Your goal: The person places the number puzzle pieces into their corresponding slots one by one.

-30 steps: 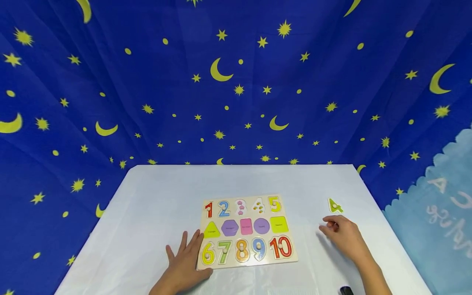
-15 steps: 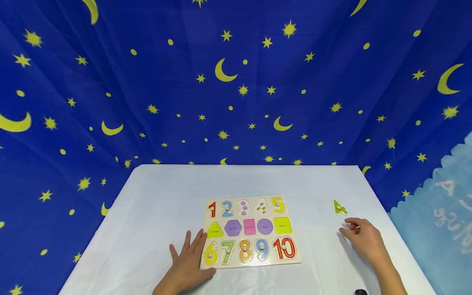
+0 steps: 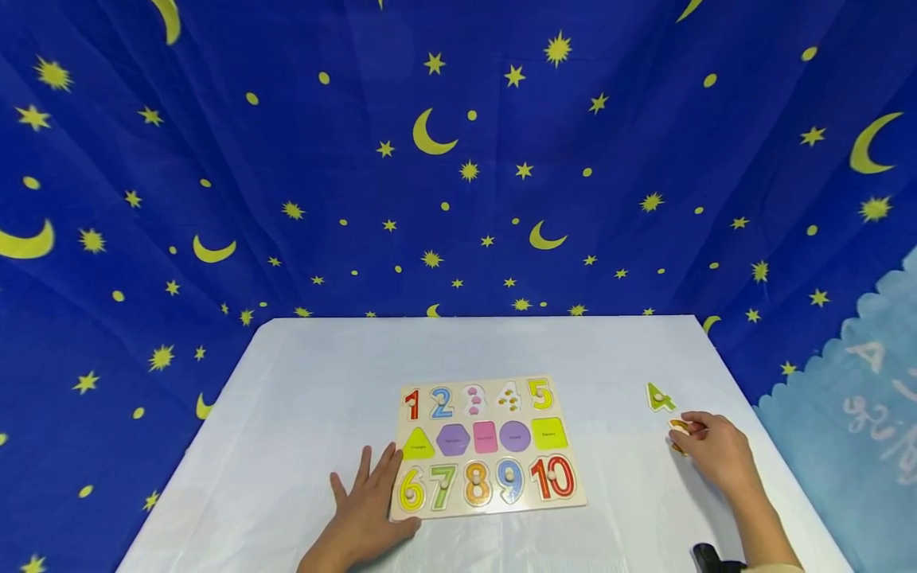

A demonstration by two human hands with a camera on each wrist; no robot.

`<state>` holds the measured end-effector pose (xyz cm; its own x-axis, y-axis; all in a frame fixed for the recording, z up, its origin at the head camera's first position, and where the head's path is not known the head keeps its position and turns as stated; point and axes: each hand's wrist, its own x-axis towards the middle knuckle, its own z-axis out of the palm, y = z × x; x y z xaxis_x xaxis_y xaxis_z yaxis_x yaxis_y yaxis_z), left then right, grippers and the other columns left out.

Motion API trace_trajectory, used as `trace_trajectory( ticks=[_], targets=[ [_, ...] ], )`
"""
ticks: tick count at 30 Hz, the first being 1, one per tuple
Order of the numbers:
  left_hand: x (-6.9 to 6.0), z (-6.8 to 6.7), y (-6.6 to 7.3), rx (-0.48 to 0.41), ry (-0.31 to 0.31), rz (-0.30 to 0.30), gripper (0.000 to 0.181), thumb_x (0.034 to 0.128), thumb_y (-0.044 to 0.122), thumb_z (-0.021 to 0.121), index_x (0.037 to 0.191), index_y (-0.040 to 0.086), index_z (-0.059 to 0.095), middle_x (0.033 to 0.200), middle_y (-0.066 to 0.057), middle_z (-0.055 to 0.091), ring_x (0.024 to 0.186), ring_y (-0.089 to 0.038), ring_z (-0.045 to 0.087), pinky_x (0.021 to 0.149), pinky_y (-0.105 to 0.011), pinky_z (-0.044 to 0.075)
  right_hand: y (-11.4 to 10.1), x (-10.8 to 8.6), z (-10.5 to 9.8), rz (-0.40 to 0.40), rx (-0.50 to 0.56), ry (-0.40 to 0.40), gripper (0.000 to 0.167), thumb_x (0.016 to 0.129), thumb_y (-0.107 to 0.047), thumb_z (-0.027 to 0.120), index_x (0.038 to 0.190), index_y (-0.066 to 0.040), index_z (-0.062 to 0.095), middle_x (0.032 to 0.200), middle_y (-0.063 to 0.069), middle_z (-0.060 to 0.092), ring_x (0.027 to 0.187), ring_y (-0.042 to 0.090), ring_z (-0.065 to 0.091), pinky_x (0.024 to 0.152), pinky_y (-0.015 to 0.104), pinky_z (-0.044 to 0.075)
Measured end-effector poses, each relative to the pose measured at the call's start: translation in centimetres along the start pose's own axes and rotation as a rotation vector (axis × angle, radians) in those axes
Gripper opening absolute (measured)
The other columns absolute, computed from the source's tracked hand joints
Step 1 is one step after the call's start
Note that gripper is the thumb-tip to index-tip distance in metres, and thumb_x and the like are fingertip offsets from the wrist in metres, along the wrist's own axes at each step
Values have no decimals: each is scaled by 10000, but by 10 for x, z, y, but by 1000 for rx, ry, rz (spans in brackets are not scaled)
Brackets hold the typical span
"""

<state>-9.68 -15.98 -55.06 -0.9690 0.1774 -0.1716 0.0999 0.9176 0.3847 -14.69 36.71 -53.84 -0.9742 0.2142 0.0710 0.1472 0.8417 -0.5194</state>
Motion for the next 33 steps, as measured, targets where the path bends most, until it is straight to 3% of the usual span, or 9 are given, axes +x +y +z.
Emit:
trace_trajectory(
  ticks=[23,33],
  targets=[
    [-1,3,-1,4,14,13,1035,680,590,726,1512,133,313,1576,-17,229,1440,-375,29,941,-783,-63,6,2,-1,106,-52,-42,351,832,-200,692,1017,98,671,747,48,635,721,268,563,643,457,416],
    [0,0,-2,6,16,20,1023,688,585,721,1513,138,311,1577,-7,228,1441,-373,29,938,-787,-54,0,2,2,51,-39,-77,317,846,-169,672,1014,100,667,778,75,648,719,248,577,625,436,433]
  ],
)
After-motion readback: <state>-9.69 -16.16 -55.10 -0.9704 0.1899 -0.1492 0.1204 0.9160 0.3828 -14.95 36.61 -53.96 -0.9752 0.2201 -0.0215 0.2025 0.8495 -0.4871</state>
